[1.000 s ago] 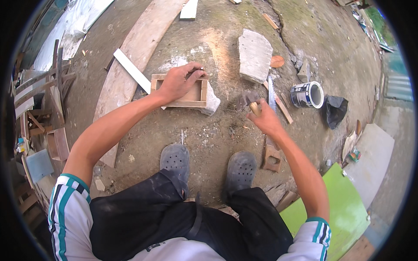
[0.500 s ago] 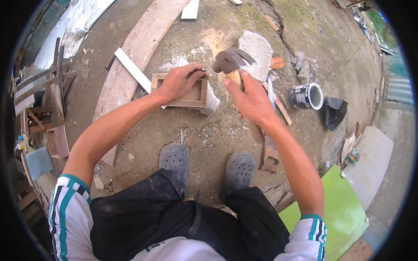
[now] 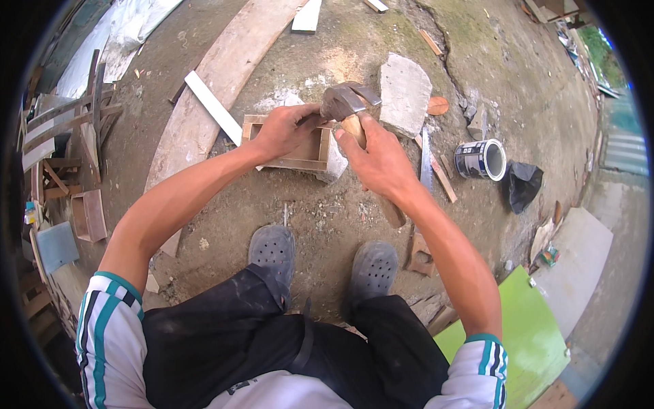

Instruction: The person assembles a small wooden box by fitting pre-cut pieces together and securing them with nails. They use a hammer to drive nails into the joints and repeatedly check the alignment of the box sides.

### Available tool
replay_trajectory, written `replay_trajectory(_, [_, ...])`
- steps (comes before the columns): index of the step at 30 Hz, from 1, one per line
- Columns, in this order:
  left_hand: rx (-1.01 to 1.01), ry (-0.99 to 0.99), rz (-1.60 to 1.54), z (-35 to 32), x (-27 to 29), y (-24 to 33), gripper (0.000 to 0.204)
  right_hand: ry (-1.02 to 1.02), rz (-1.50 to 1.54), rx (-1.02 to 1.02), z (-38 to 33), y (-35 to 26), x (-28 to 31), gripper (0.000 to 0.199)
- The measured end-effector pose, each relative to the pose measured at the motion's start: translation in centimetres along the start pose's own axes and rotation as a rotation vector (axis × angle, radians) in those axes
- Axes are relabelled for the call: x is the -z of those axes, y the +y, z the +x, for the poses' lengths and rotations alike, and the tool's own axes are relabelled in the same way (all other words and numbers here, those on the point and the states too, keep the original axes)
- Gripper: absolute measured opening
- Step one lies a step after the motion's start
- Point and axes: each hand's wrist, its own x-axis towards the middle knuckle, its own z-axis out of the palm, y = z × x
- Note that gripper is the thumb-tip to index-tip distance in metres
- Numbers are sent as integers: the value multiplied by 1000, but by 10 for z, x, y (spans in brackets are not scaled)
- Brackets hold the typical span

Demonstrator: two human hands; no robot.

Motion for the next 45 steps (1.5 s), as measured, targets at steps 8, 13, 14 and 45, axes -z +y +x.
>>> replay_trajectory(8, [51, -59, 63, 2, 3, 5, 22, 18, 16, 30, 0, -3, -1, 47])
replay_trajectory(13, [18, -38, 74, 1, 4, 6, 22, 36, 17, 29, 0, -4, 1, 48])
replay_trajectory(14, [17, -26, 74, 1, 3, 5, 22, 52, 19, 46, 0, -3, 1, 49])
replay_trajectory(45, [79, -43, 28, 5, 2, 7, 22, 187, -129, 259, 5, 19, -5, 44])
